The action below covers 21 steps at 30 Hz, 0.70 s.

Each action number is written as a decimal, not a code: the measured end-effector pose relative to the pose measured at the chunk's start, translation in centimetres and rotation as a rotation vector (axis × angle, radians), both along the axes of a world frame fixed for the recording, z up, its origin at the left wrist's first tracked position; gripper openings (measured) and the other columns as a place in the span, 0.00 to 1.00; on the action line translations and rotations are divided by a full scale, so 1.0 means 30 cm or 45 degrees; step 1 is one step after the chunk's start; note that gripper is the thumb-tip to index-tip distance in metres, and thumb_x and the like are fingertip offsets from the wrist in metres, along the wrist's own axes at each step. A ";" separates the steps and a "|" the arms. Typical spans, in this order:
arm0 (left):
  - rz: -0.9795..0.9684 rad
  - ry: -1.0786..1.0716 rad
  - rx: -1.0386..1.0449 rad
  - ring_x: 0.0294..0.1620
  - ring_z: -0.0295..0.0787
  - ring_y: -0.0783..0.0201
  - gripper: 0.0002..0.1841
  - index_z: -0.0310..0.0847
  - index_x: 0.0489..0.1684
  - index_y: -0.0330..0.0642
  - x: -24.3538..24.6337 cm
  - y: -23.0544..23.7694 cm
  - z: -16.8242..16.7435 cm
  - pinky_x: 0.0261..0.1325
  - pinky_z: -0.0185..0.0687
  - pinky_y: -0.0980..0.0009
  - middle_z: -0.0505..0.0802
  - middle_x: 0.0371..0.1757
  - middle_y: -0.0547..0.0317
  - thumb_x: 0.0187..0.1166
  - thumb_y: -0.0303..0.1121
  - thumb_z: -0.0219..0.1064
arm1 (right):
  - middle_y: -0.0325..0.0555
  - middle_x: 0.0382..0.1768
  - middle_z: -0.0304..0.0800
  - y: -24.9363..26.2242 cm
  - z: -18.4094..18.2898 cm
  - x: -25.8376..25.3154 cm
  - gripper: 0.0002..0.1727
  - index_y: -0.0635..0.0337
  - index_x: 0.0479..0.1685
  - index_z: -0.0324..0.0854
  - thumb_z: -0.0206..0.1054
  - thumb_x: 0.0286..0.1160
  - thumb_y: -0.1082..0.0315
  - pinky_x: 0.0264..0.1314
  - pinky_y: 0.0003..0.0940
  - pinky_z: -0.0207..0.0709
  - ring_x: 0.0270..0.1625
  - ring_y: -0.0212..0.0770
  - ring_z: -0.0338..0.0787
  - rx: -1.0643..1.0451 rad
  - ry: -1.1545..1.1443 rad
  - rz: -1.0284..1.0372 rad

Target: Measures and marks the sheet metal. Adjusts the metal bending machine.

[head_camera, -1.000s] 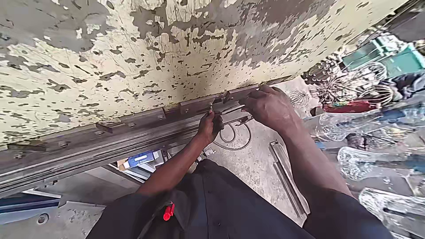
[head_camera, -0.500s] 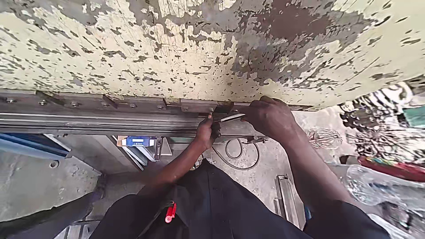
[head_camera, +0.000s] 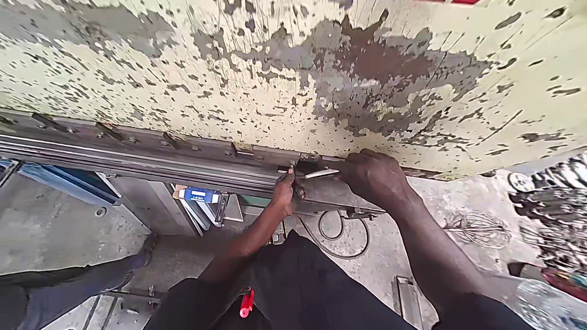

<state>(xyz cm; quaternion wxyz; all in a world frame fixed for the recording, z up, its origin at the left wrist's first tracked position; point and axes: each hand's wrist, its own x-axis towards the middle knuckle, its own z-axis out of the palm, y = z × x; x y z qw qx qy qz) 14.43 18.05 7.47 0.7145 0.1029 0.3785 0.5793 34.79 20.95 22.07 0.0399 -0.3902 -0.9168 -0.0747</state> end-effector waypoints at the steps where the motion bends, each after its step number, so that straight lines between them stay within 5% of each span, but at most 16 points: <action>1: 0.006 -0.025 -0.017 0.14 0.73 0.67 0.16 0.73 0.48 0.46 0.004 0.007 0.008 0.19 0.75 0.72 0.78 0.21 0.60 0.95 0.46 0.46 | 0.44 0.33 0.88 -0.002 0.006 -0.002 0.17 0.34 0.65 0.88 0.71 0.79 0.60 0.36 0.49 0.79 0.39 0.52 0.88 0.010 0.002 -0.007; 5: -0.028 -0.249 -0.048 0.12 0.70 0.69 0.19 0.73 0.42 0.44 -0.016 0.014 0.030 0.16 0.70 0.75 0.77 0.18 0.61 0.96 0.46 0.44 | 0.44 0.30 0.87 -0.010 0.073 -0.069 0.05 0.47 0.46 0.91 0.72 0.77 0.62 0.37 0.47 0.80 0.39 0.50 0.89 0.032 -0.010 0.056; 10: -0.100 -0.534 -0.147 0.06 0.64 0.74 0.23 0.75 0.30 0.43 -0.058 0.031 0.094 0.09 0.63 0.81 0.74 0.14 0.66 0.94 0.45 0.43 | 0.48 0.31 0.82 0.008 0.180 -0.241 0.05 0.56 0.32 0.85 0.69 0.76 0.69 0.39 0.49 0.76 0.44 0.54 0.85 0.088 -0.175 0.137; 13: -0.116 -0.442 -0.180 0.06 0.63 0.74 0.21 0.74 0.35 0.45 -0.058 0.039 0.108 0.09 0.63 0.80 0.75 0.15 0.66 0.94 0.46 0.43 | 0.46 0.32 0.87 0.055 0.150 -0.184 0.06 0.53 0.34 0.88 0.74 0.74 0.62 0.56 0.55 0.79 0.47 0.53 0.89 0.073 -0.098 0.155; 17: -0.130 -0.228 -0.177 0.07 0.63 0.72 0.20 0.75 0.39 0.45 -0.060 0.047 0.105 0.10 0.63 0.78 0.73 0.14 0.65 0.95 0.47 0.45 | 0.47 0.32 0.85 0.010 0.040 -0.097 0.13 0.54 0.44 0.87 0.58 0.88 0.60 0.47 0.53 0.74 0.40 0.53 0.85 0.239 0.071 0.129; 20: -0.151 -0.110 -0.198 0.09 0.65 0.71 0.20 0.74 0.38 0.45 -0.060 0.030 0.111 0.12 0.65 0.77 0.76 0.17 0.64 0.95 0.47 0.45 | 0.48 0.41 0.91 -0.056 0.059 -0.164 0.06 0.53 0.44 0.91 0.68 0.79 0.66 0.81 0.69 0.62 0.56 0.55 0.89 0.123 0.140 -0.039; 21: -0.155 -0.077 -0.158 0.10 0.69 0.72 0.21 0.74 0.38 0.44 -0.054 0.026 0.113 0.13 0.69 0.77 0.78 0.17 0.64 0.95 0.47 0.44 | 0.49 0.48 0.91 -0.088 0.089 -0.211 0.08 0.52 0.49 0.92 0.69 0.79 0.65 0.82 0.72 0.60 0.63 0.57 0.87 0.050 0.182 -0.030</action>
